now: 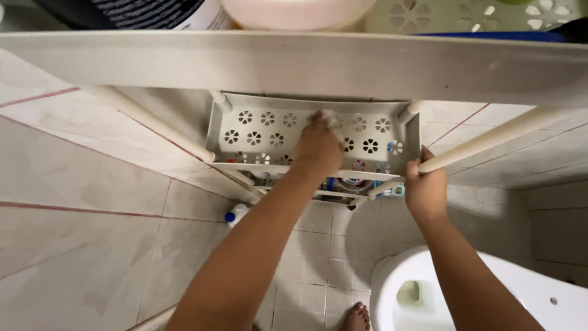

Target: The person cleans a multi-tier bathroom storage rack using a cloth.

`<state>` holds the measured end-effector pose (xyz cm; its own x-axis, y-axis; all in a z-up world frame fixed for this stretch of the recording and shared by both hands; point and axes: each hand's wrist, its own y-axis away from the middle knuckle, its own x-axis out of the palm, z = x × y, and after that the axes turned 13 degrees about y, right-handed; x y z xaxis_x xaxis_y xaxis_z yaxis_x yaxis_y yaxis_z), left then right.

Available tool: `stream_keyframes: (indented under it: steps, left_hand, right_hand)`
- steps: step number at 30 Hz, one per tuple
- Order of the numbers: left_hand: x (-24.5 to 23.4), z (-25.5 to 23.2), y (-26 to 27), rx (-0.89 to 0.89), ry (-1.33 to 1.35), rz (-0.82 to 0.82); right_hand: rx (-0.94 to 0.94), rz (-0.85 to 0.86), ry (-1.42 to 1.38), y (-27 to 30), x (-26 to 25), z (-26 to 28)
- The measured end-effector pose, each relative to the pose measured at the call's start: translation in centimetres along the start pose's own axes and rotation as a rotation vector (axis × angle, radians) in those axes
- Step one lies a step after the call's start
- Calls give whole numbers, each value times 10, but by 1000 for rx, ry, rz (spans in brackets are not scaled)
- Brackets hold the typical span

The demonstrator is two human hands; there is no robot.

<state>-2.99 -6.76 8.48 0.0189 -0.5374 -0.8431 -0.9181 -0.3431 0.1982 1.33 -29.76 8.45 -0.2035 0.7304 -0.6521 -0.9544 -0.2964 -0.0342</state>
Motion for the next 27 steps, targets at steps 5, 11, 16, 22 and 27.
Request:
stream_keyframes:
  steps: [5, 11, 16, 22, 27]
  left_hand:
    - [6, -38, 2, 135, 10, 57]
    - [8, -34, 0, 185, -20, 185]
    - [-3, -47, 3, 119, 72, 138]
    - [7, -40, 15, 115, 82, 17]
    - [25, -16, 10, 215, 80, 41]
  right_hand:
    - [78, 34, -30, 0, -1, -2]
    - [55, 48, -52, 0, 5, -10]
    - [21, 13, 7, 0, -1, 4]
    - [86, 29, -54, 0, 4, -3]
    - [-61, -39, 36, -1, 4, -9]
